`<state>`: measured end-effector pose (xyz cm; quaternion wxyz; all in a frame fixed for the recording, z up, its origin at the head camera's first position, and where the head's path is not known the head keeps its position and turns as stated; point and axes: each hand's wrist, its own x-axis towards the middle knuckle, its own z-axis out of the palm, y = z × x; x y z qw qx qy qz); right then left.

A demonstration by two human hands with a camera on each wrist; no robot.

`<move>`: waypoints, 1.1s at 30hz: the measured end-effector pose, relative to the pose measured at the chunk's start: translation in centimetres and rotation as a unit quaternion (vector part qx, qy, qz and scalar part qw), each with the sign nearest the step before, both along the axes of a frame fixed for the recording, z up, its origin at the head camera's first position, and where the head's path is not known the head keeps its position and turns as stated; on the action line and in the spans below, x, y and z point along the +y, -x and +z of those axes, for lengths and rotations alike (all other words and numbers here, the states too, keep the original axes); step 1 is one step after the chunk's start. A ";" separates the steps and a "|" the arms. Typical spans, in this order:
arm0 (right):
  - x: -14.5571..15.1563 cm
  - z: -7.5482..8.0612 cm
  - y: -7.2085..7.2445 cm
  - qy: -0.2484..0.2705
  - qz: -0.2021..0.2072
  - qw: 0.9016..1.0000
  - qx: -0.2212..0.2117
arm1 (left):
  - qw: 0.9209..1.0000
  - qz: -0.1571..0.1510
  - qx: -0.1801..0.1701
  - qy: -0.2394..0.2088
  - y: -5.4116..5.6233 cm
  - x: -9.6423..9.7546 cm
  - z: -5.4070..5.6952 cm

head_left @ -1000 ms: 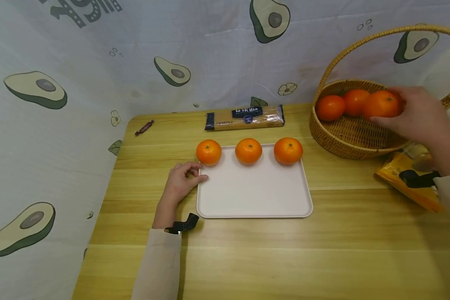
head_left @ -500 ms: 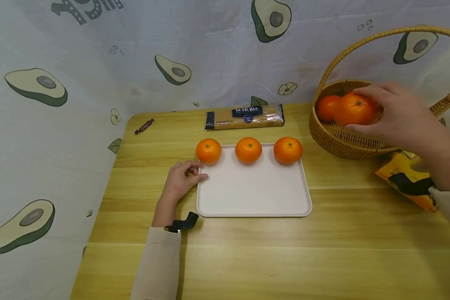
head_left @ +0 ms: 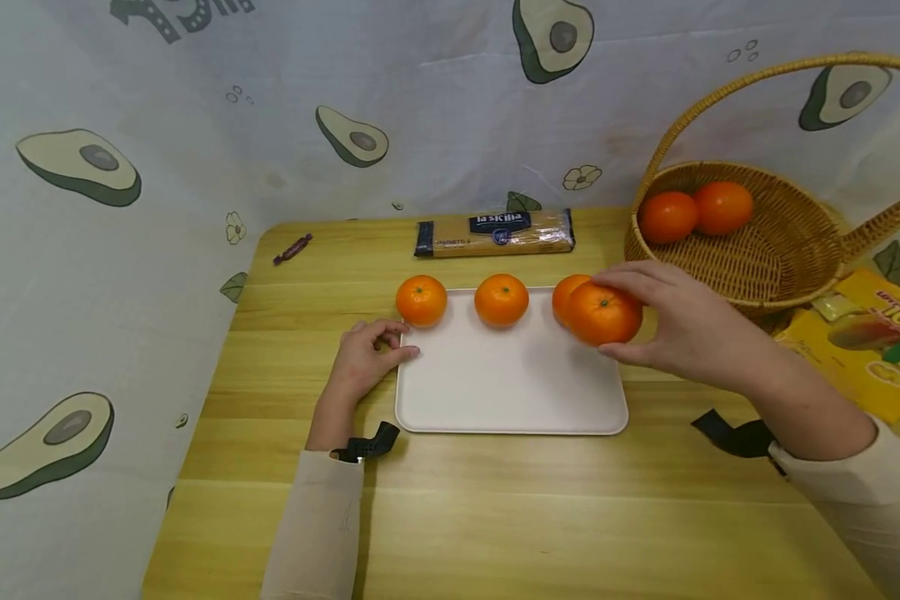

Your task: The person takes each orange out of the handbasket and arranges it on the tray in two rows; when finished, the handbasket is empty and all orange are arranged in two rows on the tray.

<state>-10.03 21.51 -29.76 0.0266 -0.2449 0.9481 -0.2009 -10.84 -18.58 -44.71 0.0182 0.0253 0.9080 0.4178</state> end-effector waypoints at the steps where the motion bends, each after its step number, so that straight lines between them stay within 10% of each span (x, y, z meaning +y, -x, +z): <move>1: -0.6 -0.5 -0.4 0.013 0.010 1.000 0.001 | 1.000 0.000 0.001 0.001 0.0 0.0 0.0; 13: -9.2 -6.6 -3.1 0.151 0.095 0.983 -0.050 | 1.000 -0.005 -0.005 0.006 0.2 -0.1 -0.2; 33: -16.7 -9.1 -3.1 0.184 0.112 0.969 -0.120 | 1.000 -0.006 -0.010 0.011 0.3 -0.2 -0.1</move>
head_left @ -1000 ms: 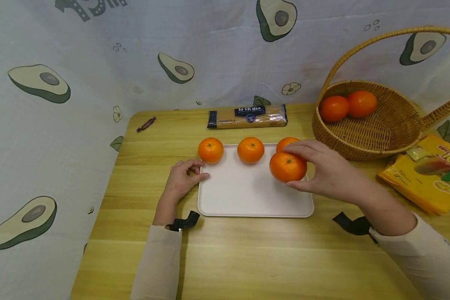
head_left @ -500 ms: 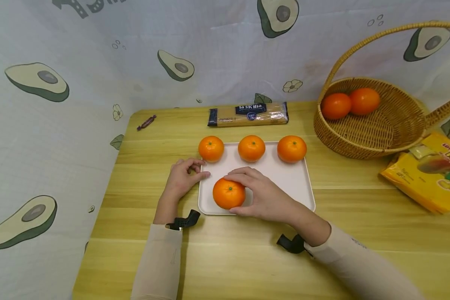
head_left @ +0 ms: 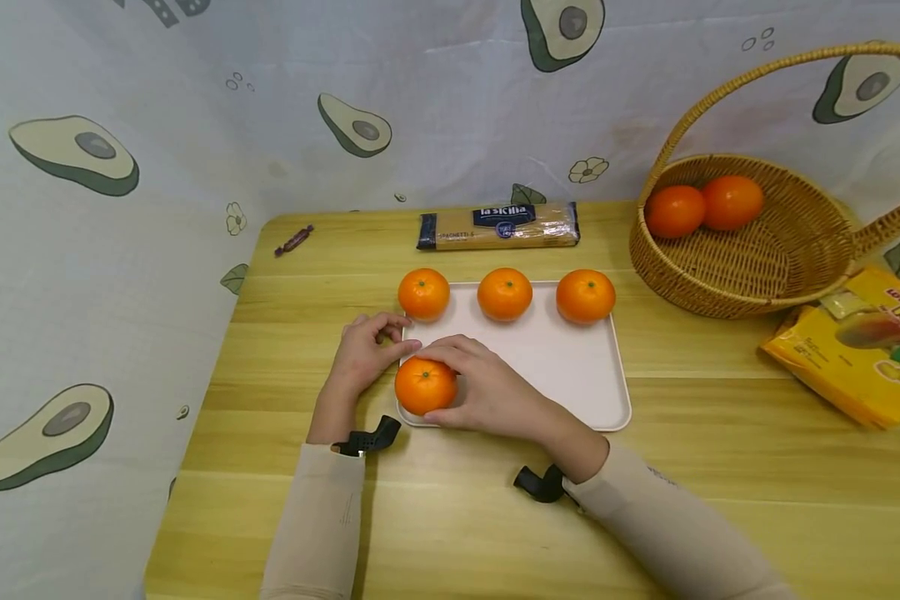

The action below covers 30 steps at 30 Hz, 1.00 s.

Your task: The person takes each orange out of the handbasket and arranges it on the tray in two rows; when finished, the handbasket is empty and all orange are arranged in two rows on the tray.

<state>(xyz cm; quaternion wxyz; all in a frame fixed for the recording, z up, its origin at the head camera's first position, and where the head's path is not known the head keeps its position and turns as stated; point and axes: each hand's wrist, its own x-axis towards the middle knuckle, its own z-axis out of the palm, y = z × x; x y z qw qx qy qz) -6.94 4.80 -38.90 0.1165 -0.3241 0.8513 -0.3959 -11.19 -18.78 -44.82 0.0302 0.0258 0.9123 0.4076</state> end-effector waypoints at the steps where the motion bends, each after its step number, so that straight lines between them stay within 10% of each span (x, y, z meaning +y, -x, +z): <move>1: -0.1 -0.1 0.0 0.002 -0.001 1.000 -0.002 | 1.000 -0.001 0.000 0.001 0.0 0.0 0.0; 30: -1.2 -2.0 -0.2 -0.011 0.007 1.000 -0.024 | 1.000 0.003 -0.007 -0.001 0.0 0.0 0.1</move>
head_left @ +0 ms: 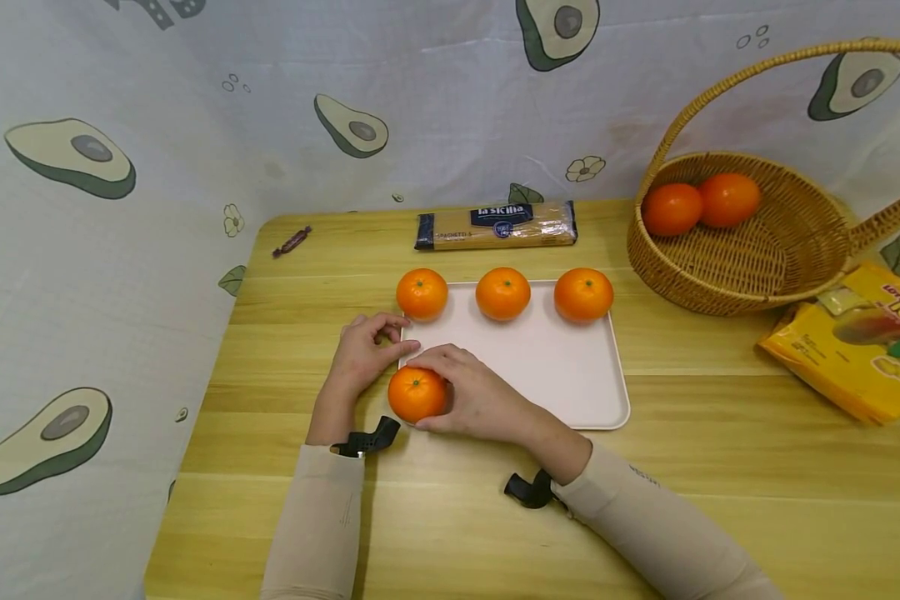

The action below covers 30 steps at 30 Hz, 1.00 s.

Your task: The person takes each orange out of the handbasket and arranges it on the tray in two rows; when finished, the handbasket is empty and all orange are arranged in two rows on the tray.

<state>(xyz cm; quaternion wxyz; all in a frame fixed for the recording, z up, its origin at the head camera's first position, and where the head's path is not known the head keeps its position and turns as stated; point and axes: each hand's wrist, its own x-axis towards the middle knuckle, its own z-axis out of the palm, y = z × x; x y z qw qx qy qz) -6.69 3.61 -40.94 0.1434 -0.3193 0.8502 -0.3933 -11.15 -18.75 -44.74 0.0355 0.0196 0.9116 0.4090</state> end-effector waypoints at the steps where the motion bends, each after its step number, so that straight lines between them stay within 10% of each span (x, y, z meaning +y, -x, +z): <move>1: 0.0 0.0 0.0 0.000 -0.001 1.000 -0.003 | 1.000 0.000 0.000 -0.001 0.0 0.0 0.0; 17: 0.3 0.8 0.1 -0.001 0.001 1.000 0.005 | 1.000 -0.005 0.022 0.007 0.0 0.0 0.0; 30: 5.4 3.8 2.3 0.012 -0.080 0.996 0.024 | 1.000 0.003 0.001 -0.002 -0.1 0.1 0.0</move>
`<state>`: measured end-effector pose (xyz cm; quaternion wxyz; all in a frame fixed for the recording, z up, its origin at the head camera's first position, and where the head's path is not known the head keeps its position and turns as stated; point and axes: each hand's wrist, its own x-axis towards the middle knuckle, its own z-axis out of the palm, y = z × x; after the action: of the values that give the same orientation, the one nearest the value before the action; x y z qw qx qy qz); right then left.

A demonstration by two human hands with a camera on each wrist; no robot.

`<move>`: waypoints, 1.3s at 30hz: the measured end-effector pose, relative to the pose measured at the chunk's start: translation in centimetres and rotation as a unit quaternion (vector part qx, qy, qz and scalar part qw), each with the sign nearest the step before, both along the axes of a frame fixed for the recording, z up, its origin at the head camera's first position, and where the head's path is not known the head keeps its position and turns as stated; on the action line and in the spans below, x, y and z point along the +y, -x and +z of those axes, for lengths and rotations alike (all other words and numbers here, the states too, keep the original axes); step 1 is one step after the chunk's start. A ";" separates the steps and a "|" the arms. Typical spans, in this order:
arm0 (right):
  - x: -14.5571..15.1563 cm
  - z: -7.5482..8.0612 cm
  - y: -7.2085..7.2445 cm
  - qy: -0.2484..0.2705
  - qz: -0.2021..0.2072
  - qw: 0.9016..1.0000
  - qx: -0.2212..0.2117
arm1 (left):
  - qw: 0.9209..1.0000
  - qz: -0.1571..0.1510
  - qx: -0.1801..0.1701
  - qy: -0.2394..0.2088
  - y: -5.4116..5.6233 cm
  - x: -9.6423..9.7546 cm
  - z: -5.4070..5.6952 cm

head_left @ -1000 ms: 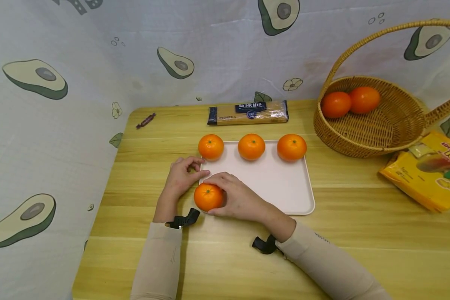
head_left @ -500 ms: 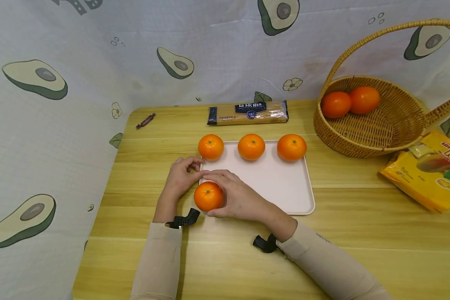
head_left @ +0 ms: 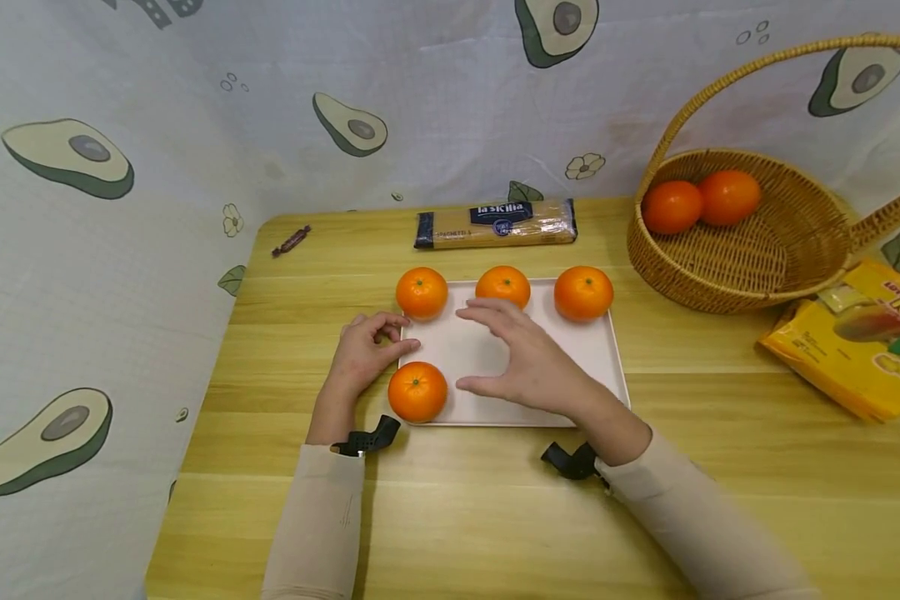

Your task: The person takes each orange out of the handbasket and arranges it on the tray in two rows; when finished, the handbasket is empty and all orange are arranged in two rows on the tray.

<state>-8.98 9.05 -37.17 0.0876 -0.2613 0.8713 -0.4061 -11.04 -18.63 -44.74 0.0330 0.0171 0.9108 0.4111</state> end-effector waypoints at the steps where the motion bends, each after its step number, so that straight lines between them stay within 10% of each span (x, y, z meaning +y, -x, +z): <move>1: 0.9 0.4 0.4 -0.009 -0.012 1.000 0.006 | 1.000 0.001 0.000 -0.002 0.0 0.0 0.0; 17: 18.2 5.3 9.6 -0.206 -0.179 0.955 0.120 | 1.000 -0.007 -0.002 -0.006 0.2 -0.1 0.2; 39: 22.6 1.0 16.9 -0.281 -0.175 0.942 0.051 | 1.000 -0.002 -0.009 -0.003 0.3 -0.1 0.0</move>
<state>-25.91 31.66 -36.22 0.0404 -0.0896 0.9853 -0.1400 -11.34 -18.72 -44.69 0.0423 0.0150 0.9092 0.4140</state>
